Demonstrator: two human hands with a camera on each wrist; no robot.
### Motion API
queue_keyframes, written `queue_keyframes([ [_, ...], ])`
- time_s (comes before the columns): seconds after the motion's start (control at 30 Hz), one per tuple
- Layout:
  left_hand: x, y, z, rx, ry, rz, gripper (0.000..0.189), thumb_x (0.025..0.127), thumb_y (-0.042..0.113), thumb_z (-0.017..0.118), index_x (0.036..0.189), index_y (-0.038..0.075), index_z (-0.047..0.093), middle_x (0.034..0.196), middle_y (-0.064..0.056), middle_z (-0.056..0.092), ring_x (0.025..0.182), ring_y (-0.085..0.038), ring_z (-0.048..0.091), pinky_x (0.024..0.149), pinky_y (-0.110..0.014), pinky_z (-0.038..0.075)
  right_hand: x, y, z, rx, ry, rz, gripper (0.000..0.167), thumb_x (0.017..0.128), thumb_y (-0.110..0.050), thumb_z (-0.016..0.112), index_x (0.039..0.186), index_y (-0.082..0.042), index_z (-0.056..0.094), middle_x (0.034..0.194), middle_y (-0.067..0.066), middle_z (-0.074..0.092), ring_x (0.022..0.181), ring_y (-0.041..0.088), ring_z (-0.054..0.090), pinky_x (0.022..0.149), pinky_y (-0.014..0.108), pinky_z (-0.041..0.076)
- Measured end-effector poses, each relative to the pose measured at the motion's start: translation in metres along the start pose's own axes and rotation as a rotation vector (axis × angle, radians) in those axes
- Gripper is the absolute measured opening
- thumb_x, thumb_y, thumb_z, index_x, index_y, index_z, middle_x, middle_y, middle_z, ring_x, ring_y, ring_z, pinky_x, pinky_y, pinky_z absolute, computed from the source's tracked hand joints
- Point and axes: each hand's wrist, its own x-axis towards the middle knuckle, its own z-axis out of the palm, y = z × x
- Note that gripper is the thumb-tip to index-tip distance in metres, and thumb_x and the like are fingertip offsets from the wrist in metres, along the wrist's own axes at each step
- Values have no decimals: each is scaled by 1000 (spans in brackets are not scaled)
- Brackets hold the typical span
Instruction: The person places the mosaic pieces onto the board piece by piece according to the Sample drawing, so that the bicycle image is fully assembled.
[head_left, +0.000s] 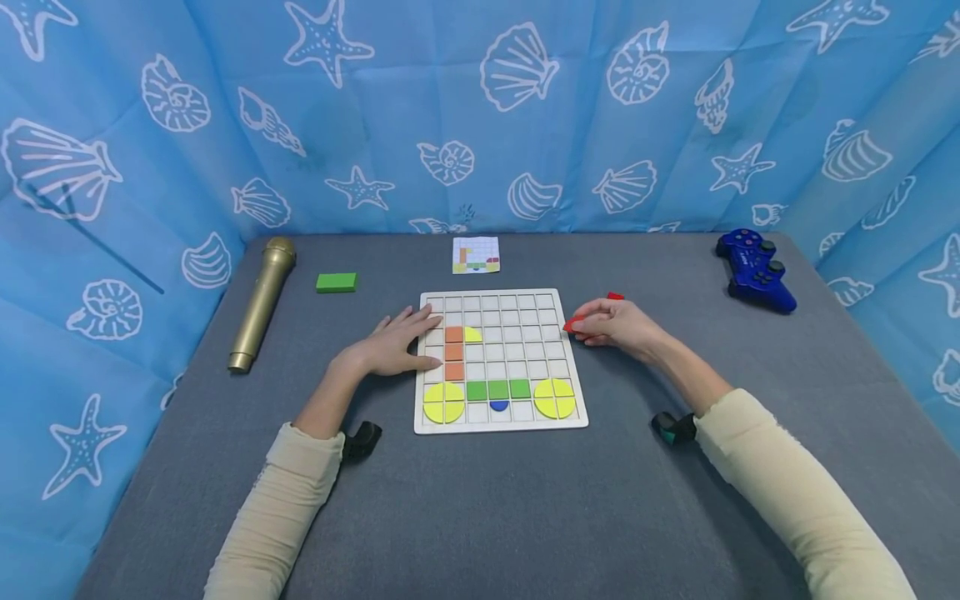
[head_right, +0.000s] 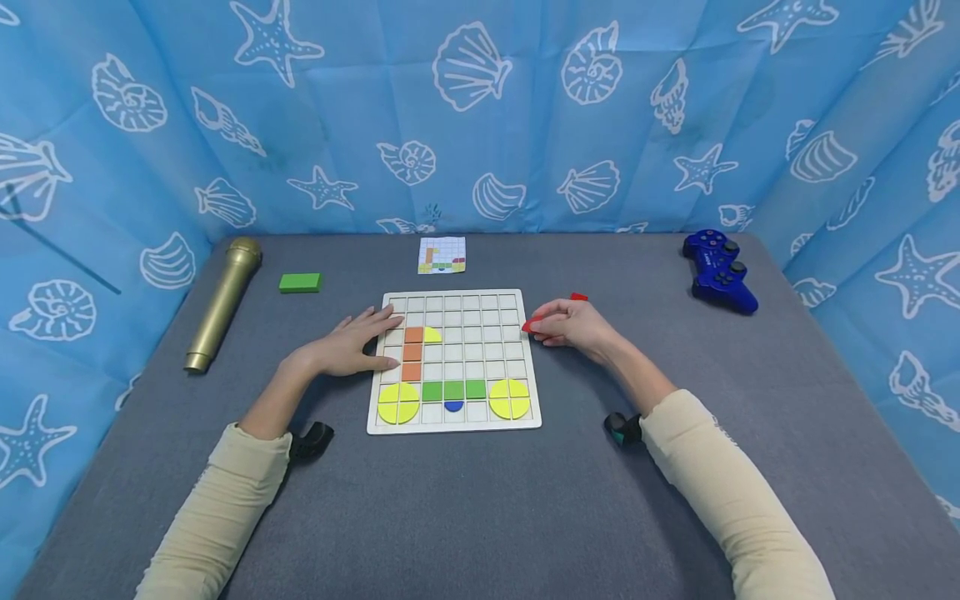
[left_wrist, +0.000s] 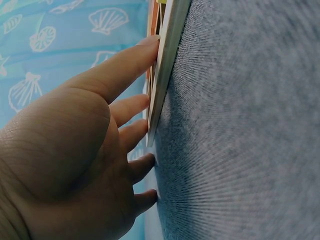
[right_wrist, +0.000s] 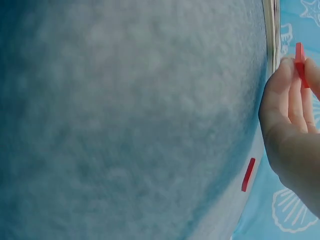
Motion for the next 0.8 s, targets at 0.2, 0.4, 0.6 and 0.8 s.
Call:
queue_keyframes([
  [0.2, 0, 0, -1, 0, -1, 9, 80, 93, 47, 58, 154, 14, 19, 159, -10, 6, 143, -33, -3, 111, -56, -2, -2, 1, 7, -57, -28, -19, 37, 91, -15, 68, 118, 6, 57, 100, 9, 69, 85, 18, 64, 78, 29, 53],
  [0.4, 0, -1, 0, -1, -2, 14, 79, 93, 46, 58, 154, 15, 19, 159, -10, 6, 143, -32, -3, 111, -55, -2, -3, 1, 14, -29, -67, -37, 39, 88, -11, 69, 121, 7, 59, 103, 12, 68, 86, 16, 66, 79, 33, 54],
  [0.6, 0, -2, 0, -3, -1, 16, 80, 93, 47, 57, 154, 14, 18, 159, -10, 6, 143, -33, -3, 111, -56, -2, -5, 0, 23, -81, -122, -81, 32, 89, -8, 68, 117, 8, 63, 104, 17, 67, 85, 18, 67, 76, 34, 55],
  [0.8, 0, -1, 0, -7, 0, 26, 80, 93, 46, 58, 154, 13, 19, 159, -11, 6, 143, -33, -3, 111, -56, -2, -7, -3, 31, -194, -169, -154, 28, 90, -8, 67, 113, 6, 66, 98, 16, 69, 78, 22, 67, 72, 33, 56],
])
